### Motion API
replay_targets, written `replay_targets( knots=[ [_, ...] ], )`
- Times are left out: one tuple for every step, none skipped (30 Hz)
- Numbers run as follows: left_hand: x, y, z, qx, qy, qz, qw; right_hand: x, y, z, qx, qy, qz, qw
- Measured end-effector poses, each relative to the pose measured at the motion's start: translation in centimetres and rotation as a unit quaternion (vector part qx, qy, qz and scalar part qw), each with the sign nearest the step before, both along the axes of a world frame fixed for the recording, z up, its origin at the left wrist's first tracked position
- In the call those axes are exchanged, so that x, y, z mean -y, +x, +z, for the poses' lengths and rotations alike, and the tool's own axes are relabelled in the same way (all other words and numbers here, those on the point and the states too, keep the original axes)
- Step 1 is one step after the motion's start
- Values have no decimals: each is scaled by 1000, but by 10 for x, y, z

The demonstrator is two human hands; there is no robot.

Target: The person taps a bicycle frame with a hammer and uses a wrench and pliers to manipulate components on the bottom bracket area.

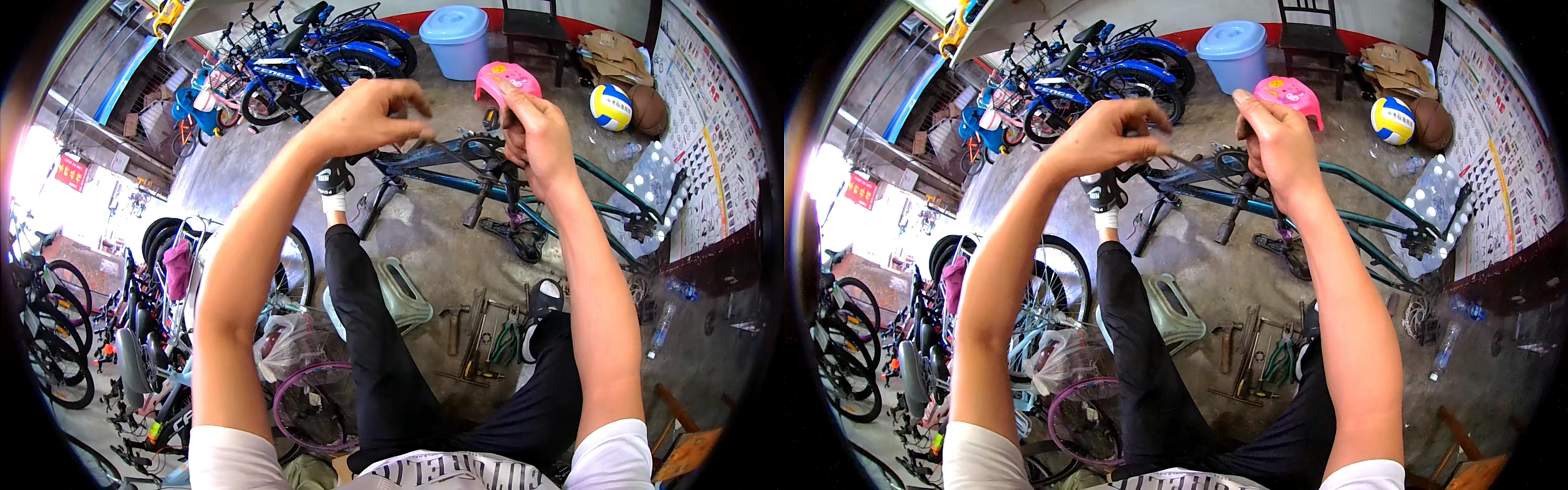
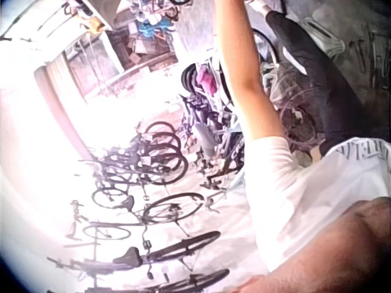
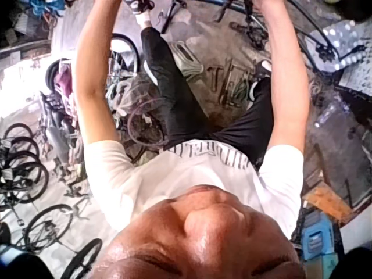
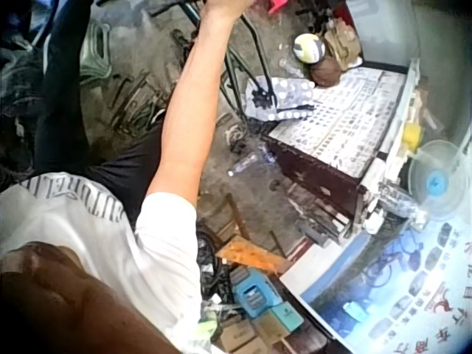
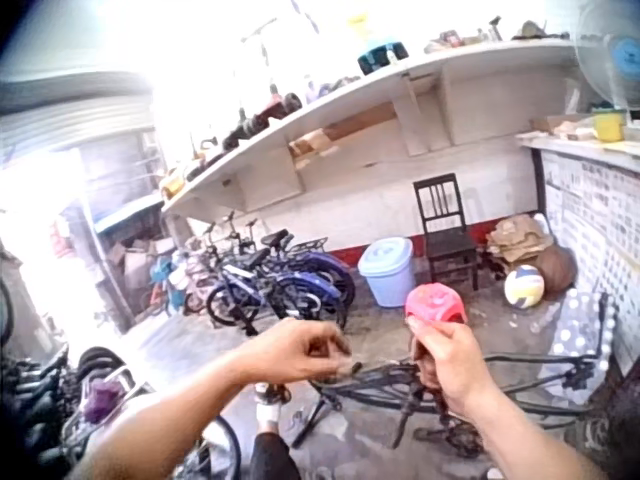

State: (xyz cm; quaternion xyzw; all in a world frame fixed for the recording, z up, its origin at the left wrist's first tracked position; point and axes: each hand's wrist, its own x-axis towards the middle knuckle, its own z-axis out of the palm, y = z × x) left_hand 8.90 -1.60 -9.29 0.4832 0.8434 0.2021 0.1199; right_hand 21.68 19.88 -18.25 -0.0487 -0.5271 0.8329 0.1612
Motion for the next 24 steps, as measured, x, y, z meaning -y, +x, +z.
replay_targets(
  knots=[
    [-1,11,-2,76,73,49,993,1,1,3,3,1,1,1000],
    [-3,16,-12,101,111,88,985,0,0,2,-4,5,1,1000],
    [-9,22,-25,147,193,141,960,-1,-1,1,-12,8,0,1000],
    [-15,30,-40,194,274,195,922,-3,1,1,-18,13,2,1000],
    [-22,36,-54,140,294,180,928,-5,1,1,-14,24,15,1000],
    [-33,52,-71,191,374,181,889,-3,0,5,-6,39,8,999],
    [-46,67,-80,79,380,176,905,2,0,9,3,53,1,999],
    [-56,80,-88,-35,378,167,910,3,0,9,12,64,-6,998],
    [-64,92,-97,-159,375,168,898,-6,-3,1,6,114,3,993],
    [-66,99,-98,-187,392,172,884,-5,-4,4,-10,138,24,990],
    [-73,109,-101,-219,370,168,887,-9,-3,5,-19,165,35,985],
    [-79,121,-102,-251,348,165,888,-12,-1,7,-28,192,47,980],
    [-83,137,-97,-244,323,156,901,-10,2,11,-3,192,72,979],
    [-87,146,-102,-279,278,111,912,-14,-1,9,-11,196,119,973],
    [-94,156,-111,-300,250,85,917,-18,0,9,-23,207,144,967],
    [-100,167,-120,-322,222,58,919,-23,1,11,-36,218,167,961],
    [-108,178,-130,-302,231,66,923,-33,2,7,-30,233,192,953],
    [-113,189,-138,-282,239,75,926,-41,5,3,-28,244,212,946],
    [-117,197,-148,-229,252,80,937,-50,8,-1,-24,256,230,939],
    [-120,205,-157,-146,295,85,940,-53,12,-3,-16,267,252,930],
    [-123,212,-163,-62,335,90,936,-55,16,-4,-22,264,250,931],
    [-126,218,-170,22,372,95,923,-57,19,-5,-13,260,251,932],
    [-129,221,-180,57,419,88,902,-59,21,-8,-5,256,251,933],
    [-134,226,-187,142,442,120,878,-59,24,-10,4,252,252,934]
  ],
)
